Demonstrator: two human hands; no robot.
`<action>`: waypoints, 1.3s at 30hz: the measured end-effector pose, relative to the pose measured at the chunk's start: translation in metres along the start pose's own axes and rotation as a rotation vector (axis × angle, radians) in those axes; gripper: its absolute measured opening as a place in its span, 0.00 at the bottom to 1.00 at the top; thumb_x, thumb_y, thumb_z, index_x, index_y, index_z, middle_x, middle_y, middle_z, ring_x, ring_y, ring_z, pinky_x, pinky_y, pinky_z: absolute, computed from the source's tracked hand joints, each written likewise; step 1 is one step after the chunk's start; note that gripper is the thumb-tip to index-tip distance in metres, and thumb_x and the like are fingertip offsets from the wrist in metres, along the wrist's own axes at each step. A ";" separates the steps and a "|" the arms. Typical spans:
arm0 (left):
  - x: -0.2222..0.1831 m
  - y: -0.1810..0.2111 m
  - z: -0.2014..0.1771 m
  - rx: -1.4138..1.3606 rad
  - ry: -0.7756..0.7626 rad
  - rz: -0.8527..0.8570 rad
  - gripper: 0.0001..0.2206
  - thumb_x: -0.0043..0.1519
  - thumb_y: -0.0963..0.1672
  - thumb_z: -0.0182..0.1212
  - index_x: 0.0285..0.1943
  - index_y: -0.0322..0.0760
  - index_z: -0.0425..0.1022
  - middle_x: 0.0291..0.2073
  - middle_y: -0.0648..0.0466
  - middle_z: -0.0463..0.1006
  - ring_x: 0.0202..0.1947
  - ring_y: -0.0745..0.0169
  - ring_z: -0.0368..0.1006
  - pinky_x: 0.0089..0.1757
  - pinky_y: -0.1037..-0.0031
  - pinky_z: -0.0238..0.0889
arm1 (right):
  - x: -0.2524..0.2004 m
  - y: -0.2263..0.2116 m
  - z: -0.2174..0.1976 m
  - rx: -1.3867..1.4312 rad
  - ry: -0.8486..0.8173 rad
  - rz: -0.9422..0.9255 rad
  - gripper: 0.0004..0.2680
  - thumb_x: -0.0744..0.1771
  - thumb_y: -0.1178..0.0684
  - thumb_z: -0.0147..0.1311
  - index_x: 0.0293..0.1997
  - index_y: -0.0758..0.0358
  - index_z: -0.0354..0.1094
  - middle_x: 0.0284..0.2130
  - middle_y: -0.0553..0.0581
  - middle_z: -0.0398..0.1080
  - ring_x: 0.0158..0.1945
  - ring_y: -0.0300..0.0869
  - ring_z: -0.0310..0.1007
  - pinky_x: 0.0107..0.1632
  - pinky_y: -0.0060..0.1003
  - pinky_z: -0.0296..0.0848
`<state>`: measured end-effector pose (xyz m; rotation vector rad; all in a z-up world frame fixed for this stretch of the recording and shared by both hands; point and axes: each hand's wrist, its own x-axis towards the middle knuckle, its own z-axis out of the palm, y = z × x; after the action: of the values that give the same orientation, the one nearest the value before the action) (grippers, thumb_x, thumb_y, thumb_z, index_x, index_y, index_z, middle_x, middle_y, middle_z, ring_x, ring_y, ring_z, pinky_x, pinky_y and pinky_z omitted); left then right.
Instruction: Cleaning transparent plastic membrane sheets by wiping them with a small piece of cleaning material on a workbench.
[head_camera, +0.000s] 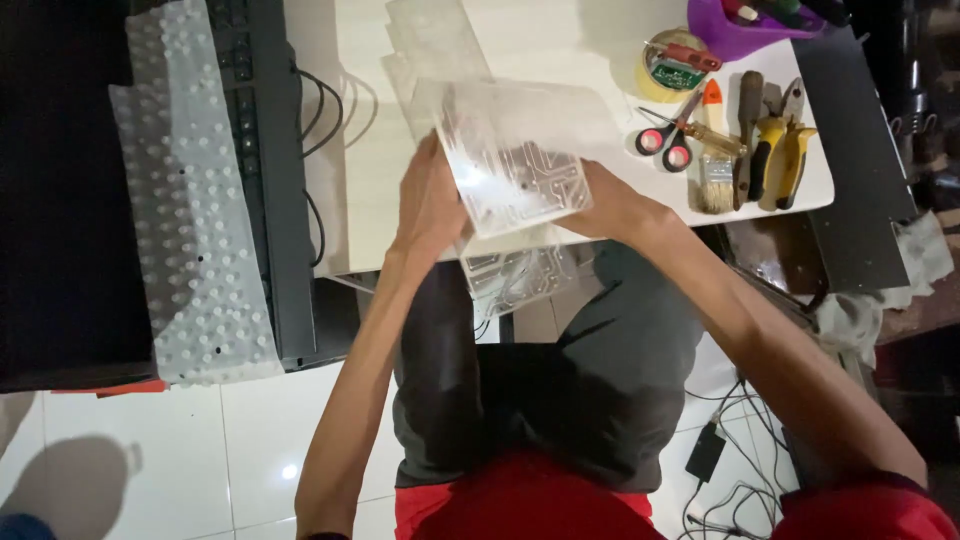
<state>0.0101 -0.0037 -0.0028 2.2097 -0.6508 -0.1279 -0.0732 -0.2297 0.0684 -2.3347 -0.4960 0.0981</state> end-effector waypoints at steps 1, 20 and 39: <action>0.005 0.010 -0.011 0.092 0.042 0.003 0.28 0.70 0.50 0.52 0.76 0.32 0.55 0.64 0.35 0.66 0.68 0.36 0.61 0.65 0.52 0.53 | 0.007 -0.009 -0.001 -0.074 0.001 0.026 0.17 0.67 0.48 0.52 0.56 0.71 0.70 0.46 0.75 0.74 0.52 0.72 0.71 0.56 0.67 0.68; 0.006 0.028 -0.024 0.202 0.043 0.235 0.38 0.63 0.37 0.58 0.81 0.41 0.40 0.63 0.40 0.73 0.58 0.43 0.70 0.60 0.52 0.62 | 0.006 -0.035 -0.037 -0.172 -0.117 0.075 0.12 0.73 0.45 0.41 0.54 0.62 0.64 0.43 0.57 0.77 0.19 0.49 0.67 0.32 0.43 0.64; -0.007 0.041 -0.005 0.360 -0.004 0.309 0.20 0.71 0.47 0.50 0.73 0.42 0.68 0.69 0.44 0.60 0.72 0.39 0.53 0.69 0.49 0.43 | 0.001 0.005 -0.003 -0.586 -0.009 -0.175 0.05 0.72 0.52 0.52 0.48 0.62 0.70 0.39 0.55 0.70 0.44 0.48 0.77 0.47 0.39 0.75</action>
<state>-0.0112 -0.0187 0.0297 2.4129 -1.0767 0.1554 -0.0701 -0.2345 0.0669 -2.8412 -0.8167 -0.1398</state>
